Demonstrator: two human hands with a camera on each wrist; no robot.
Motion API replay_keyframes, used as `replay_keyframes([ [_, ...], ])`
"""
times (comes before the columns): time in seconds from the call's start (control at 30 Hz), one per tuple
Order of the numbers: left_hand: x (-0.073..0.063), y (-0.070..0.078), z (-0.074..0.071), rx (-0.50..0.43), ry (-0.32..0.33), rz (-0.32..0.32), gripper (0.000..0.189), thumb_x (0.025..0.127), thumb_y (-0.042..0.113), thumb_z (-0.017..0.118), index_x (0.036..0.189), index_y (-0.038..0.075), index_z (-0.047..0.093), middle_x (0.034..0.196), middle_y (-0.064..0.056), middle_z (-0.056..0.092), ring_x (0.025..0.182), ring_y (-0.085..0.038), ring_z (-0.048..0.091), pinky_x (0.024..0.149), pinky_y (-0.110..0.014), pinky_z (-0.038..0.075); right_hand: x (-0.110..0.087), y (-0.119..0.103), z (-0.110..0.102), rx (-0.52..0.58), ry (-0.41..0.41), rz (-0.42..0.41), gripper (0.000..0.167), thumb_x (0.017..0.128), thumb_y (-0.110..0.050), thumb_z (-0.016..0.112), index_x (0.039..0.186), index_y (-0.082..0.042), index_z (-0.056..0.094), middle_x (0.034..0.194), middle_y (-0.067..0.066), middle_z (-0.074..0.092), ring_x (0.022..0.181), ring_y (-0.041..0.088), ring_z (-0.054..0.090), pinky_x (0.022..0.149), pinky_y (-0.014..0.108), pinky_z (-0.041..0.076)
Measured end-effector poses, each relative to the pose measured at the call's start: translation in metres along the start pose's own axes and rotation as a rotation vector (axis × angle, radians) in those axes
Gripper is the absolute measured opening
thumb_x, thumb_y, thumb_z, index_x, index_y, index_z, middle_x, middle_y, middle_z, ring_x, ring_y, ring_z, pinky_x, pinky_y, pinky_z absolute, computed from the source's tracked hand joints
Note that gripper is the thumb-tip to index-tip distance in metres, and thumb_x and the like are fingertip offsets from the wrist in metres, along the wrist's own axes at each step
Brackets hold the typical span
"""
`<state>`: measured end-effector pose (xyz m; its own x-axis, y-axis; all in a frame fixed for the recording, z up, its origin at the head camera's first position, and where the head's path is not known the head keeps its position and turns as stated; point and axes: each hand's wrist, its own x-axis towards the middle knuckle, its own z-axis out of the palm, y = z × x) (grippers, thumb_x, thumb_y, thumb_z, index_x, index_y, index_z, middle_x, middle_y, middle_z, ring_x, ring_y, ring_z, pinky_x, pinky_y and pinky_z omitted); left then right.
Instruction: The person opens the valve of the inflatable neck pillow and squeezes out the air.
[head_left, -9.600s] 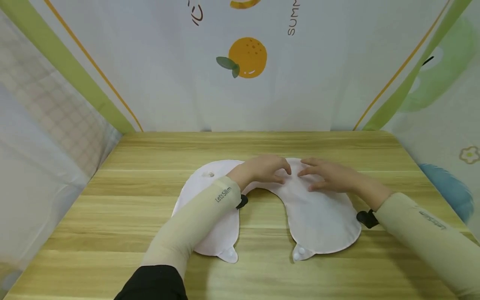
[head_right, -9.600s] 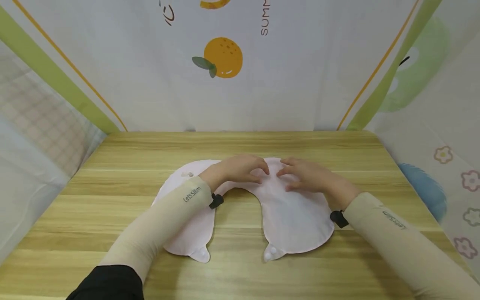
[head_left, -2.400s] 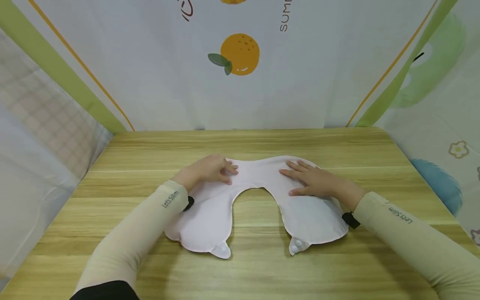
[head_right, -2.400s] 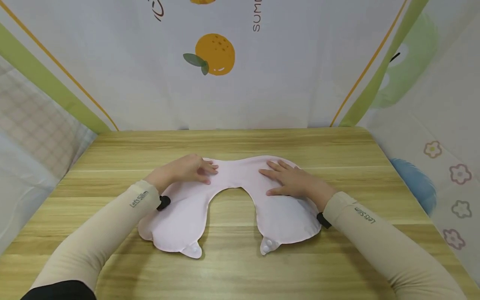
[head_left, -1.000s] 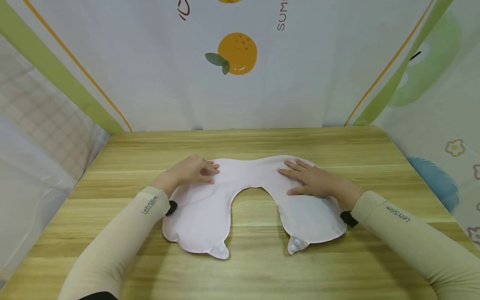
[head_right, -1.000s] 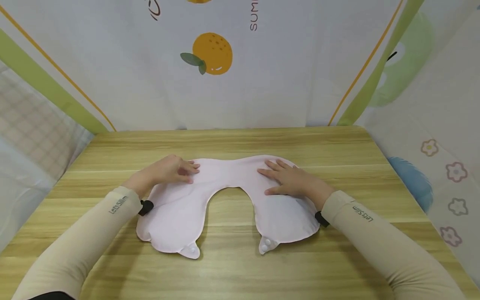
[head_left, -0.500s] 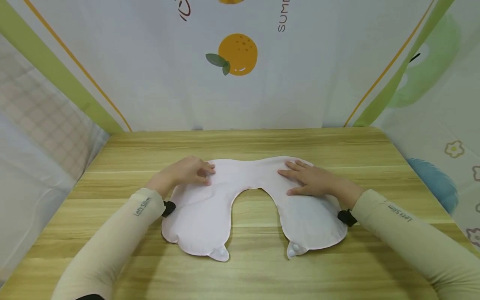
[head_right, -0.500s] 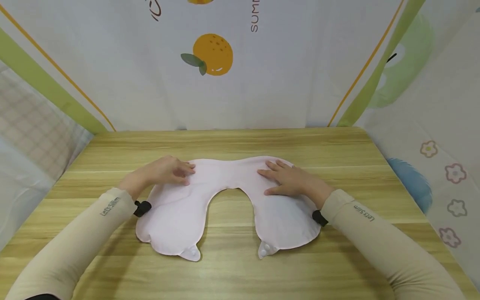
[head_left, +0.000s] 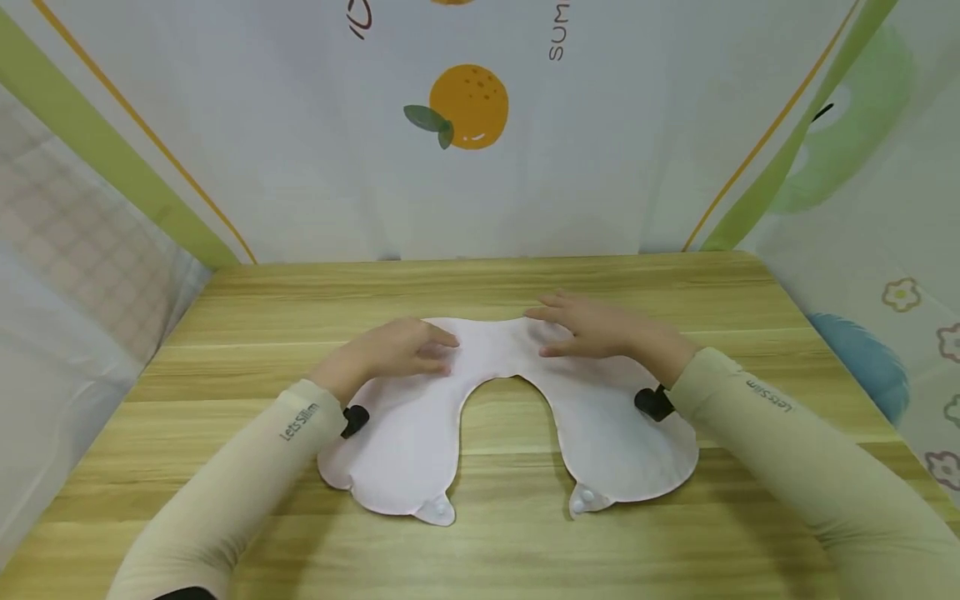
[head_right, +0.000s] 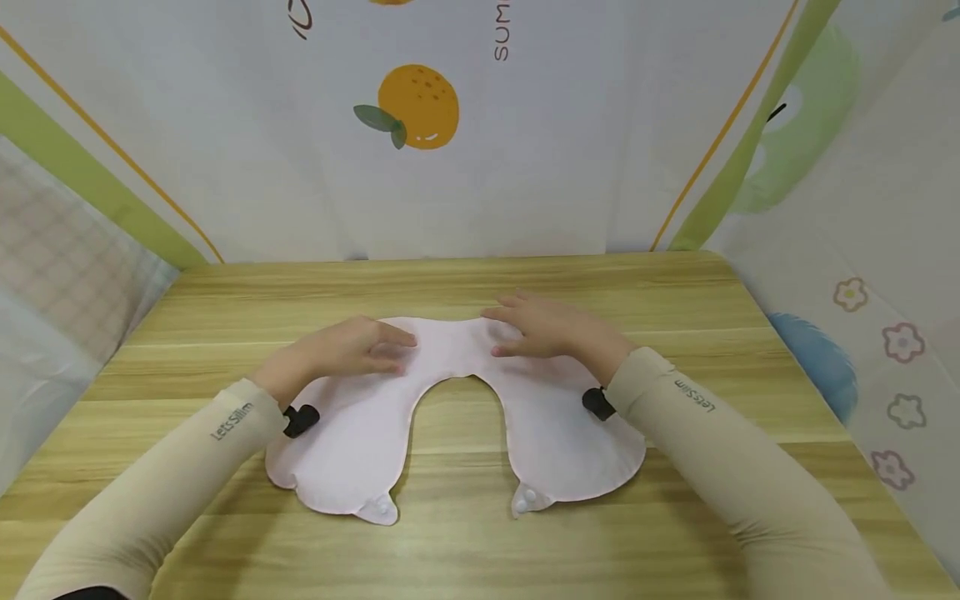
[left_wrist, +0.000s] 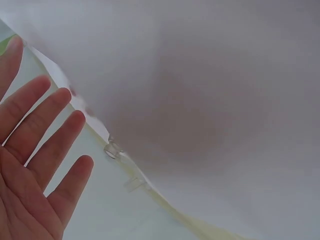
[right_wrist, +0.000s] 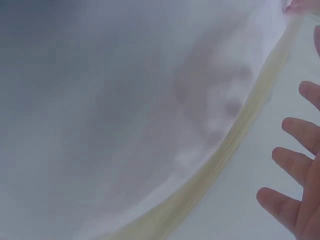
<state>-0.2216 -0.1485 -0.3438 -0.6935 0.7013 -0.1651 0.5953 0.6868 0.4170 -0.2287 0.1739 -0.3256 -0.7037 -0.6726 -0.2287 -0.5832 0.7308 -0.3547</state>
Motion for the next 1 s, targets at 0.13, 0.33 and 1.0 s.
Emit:
replay_keyframes([
  [0.13,0.003,0.001,-0.001,0.011,0.002,0.002,0.048,0.093,0.027,0.07,0.133,0.002,0.061,0.134,-0.011,0.065,0.127,-0.027,0.06,0.11,-0.045,0.046,0.012,-0.013,-0.003,0.019,-0.049,-0.029,0.066,0.098,-0.039,0.062,0.154,-0.014,0.037,0.164,0.018,0.022,0.152,0.042,0.015,0.122,0.058,0.019],
  [0.33,0.011,0.005,-0.002,0.054,0.01,0.036,0.053,0.093,0.033,0.07,0.136,0.004,0.06,0.137,-0.01,0.063,0.128,-0.028,0.059,0.11,-0.046,0.045,0.025,-0.028,-0.007,0.068,-0.11,-0.032,0.064,0.099,-0.034,0.061,0.154,-0.013,0.037,0.165,0.017,0.021,0.154,0.037,0.016,0.123,0.056,0.021],
  [1.0,0.024,0.008,0.003,0.107,-0.019,0.073,0.061,0.085,0.036,0.078,0.136,0.008,0.06,0.138,-0.007,0.063,0.126,-0.026,0.06,0.108,-0.045,0.046,0.054,-0.033,0.013,0.086,-0.144,-0.063,0.052,0.094,-0.01,0.066,0.143,-0.003,0.052,0.156,0.02,0.038,0.148,0.035,0.033,0.122,0.048,0.027],
])
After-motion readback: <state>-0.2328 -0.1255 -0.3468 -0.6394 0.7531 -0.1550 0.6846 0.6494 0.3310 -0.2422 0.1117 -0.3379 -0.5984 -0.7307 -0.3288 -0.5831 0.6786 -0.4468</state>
